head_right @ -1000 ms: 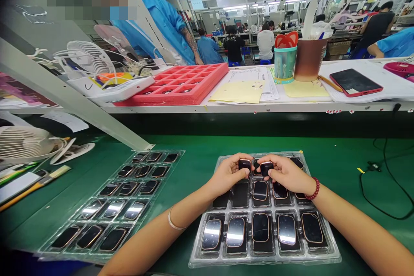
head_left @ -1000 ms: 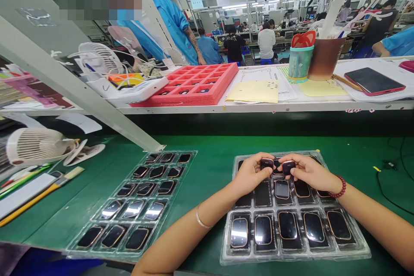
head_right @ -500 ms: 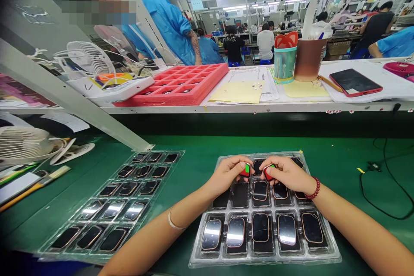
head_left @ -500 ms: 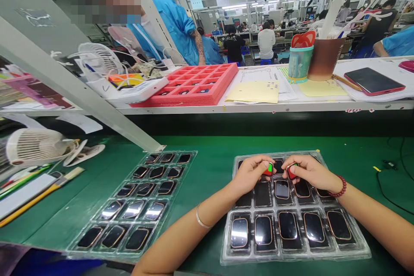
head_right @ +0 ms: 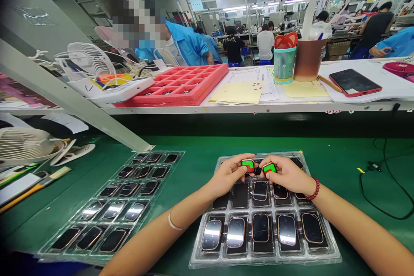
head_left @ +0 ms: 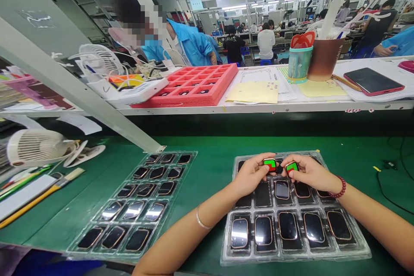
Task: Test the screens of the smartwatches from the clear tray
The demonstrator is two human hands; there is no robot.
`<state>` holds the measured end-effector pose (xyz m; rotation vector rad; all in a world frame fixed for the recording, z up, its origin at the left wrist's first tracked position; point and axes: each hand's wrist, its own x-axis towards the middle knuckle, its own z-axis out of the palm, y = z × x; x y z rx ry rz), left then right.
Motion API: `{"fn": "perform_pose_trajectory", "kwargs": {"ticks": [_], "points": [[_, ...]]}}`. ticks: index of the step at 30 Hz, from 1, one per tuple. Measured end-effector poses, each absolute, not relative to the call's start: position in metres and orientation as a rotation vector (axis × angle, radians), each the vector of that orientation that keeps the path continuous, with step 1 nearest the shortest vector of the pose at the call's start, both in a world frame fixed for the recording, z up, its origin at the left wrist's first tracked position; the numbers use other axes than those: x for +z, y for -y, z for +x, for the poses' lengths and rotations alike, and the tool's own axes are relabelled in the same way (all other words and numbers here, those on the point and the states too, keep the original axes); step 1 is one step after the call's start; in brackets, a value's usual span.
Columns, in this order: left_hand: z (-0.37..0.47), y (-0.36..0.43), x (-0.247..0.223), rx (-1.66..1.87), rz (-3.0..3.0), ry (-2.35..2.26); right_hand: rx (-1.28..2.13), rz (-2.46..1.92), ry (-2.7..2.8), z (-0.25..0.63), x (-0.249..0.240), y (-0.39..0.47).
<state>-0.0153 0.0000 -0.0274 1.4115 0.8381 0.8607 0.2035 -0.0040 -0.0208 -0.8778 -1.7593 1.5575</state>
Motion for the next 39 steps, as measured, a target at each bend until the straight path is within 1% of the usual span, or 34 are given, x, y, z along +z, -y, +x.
{"fn": "perform_pose_trajectory", "kwargs": {"ticks": [27, 39], "points": [[-0.0137, 0.0014, -0.0244, 0.893, 1.338, -0.807, 1.54, -0.916, 1.822, 0.2045, -0.0185, 0.0044], [-0.0144, 0.0021, -0.0231, 0.881, 1.446, -0.881, 1.505, -0.831, 1.836, 0.2032, -0.0225, 0.0045]]}}
